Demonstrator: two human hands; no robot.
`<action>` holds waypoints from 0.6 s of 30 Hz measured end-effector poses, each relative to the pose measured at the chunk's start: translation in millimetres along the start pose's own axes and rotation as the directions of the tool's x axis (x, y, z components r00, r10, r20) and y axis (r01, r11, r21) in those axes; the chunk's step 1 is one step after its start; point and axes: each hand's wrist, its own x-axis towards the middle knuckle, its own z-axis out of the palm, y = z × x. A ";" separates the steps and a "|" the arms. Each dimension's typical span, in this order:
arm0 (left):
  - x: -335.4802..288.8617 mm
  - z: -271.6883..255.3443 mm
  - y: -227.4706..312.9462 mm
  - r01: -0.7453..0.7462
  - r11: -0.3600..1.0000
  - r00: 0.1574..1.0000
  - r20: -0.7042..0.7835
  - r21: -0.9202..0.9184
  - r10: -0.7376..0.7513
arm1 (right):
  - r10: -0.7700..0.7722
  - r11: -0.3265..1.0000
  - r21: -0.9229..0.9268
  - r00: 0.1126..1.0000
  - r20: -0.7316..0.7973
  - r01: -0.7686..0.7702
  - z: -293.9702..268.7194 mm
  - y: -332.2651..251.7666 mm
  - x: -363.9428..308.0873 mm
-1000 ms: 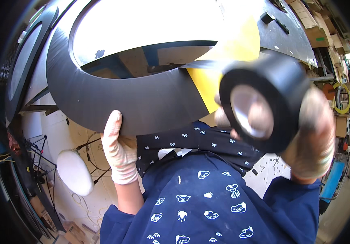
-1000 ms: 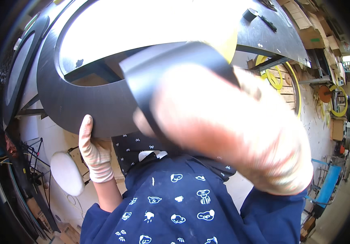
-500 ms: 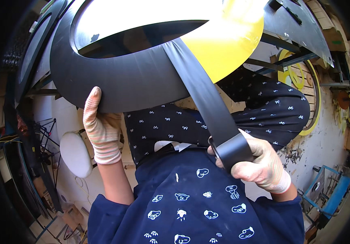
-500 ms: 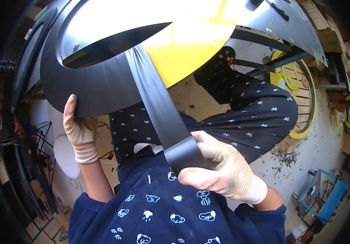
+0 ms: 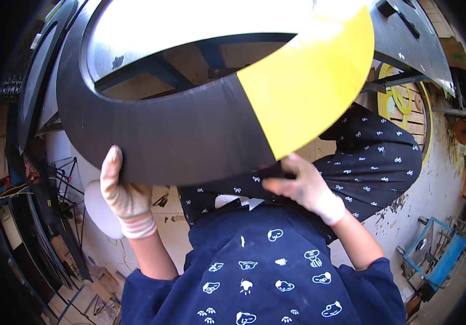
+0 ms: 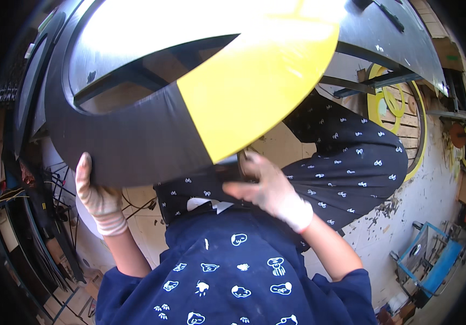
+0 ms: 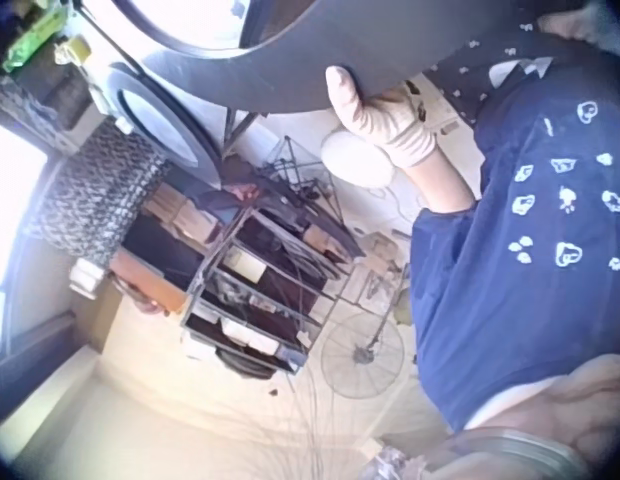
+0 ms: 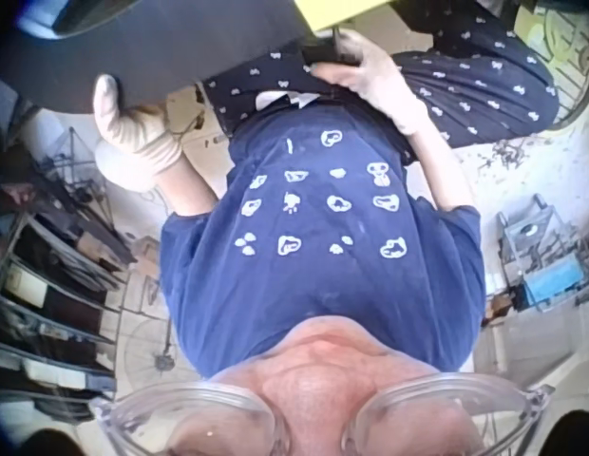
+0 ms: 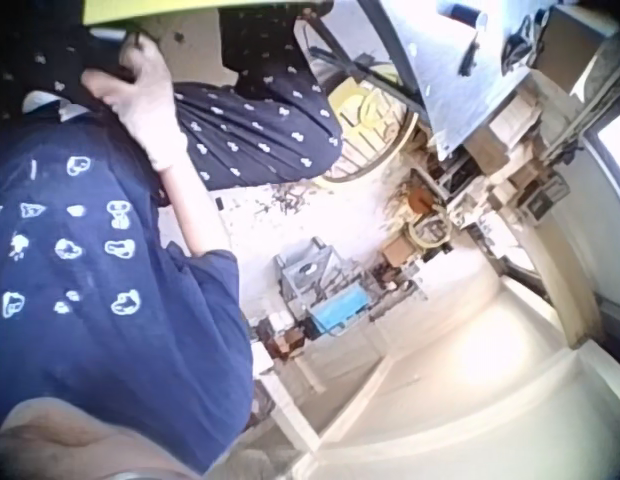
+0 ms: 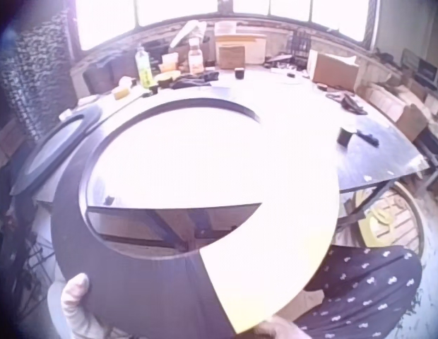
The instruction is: Apply black tape to the edge of a large yellow and black metal ring.
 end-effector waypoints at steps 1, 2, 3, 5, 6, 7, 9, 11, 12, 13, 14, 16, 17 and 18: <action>-3.4 -3.2 6.5 0.047 0.999 0.995 0.083 0.006 -0.048 | -0.050 0.985 -0.166 0.999 0.007 0.050 -2.2 -1.0 22.2; -5.8 -5.0 12.9 0.066 0.997 0.985 0.162 -0.046 -0.057 | -0.633 0.429 -0.752 0.760 0.144 0.500 -5.3 37.1 52.1; -7.1 -9.4 15.6 0.087 0.991 0.969 0.239 -0.101 -0.061 | -0.628 0.430 -0.754 0.764 0.145 0.496 1.4 54.4 67.5; -14.7 -19.4 22.2 0.106 0.985 0.990 0.103 -0.135 -0.092 | 0.044 0.702 0.702 0.977 -0.210 0.119 18.3 62.8 84.7; -11.7 -32.2 24.9 0.108 0.986 0.981 0.173 -0.127 -0.085 | 0.059 0.706 0.700 0.976 -0.210 0.108 14.9 56.1 100.0; -8.3 -38.3 27.3 0.112 0.986 0.967 0.240 -0.120 -0.081 | 0.060 0.819 0.573 0.997 -0.039 -0.027 4.3 27.4 122.0; -26.3 -96.8 34.6 0.090 0.955 0.995 0.067 -0.281 -0.074 | 0.141 0.953 0.217 0.943 0.301 -0.212 -10.0 -34.7 149.0; -29.7 -97.3 32.2 0.017 0.912 0.987 -0.137 -0.411 -0.080 | -0.399 0.856 0.341 0.916 -0.044 0.389 13.4 -45.9 135.4; -13.2 -49.3 23.6 0.056 0.966 0.998 0.048 -0.253 -0.046 | -0.494 0.775 0.415 0.867 -0.072 0.476 26.2 -53.3 140.7; -1.4 -18.7 16.6 0.062 0.996 0.972 0.230 -0.070 -0.044 | -0.579 0.673 0.496 0.808 -0.108 0.549 38.2 -69.0 144.8; -3.5 -22.9 19.5 0.061 0.996 0.976 0.211 -0.064 -0.046 | -0.132 0.821 0.563 0.991 0.025 0.096 30.1 -84.4 141.5; 7.8 -27.2 10.6 0.127 0.981 0.969 0.229 -0.147 -0.092 | -0.100 0.843 0.528 0.994 -0.032 0.102 17.0 -75.8 148.9; 5.7 -5.3 -14.9 0.124 0.977 0.974 0.208 -0.173 -0.087 | -0.088 0.865 0.495 0.996 -0.021 0.087 21.3 -68.6 140.5; -4.5 3.2 -23.2 0.152 0.965 0.971 0.215 -0.215 -0.106 | -0.068 0.886 0.457 0.996 -0.052 0.085 18.2 -63.0 129.2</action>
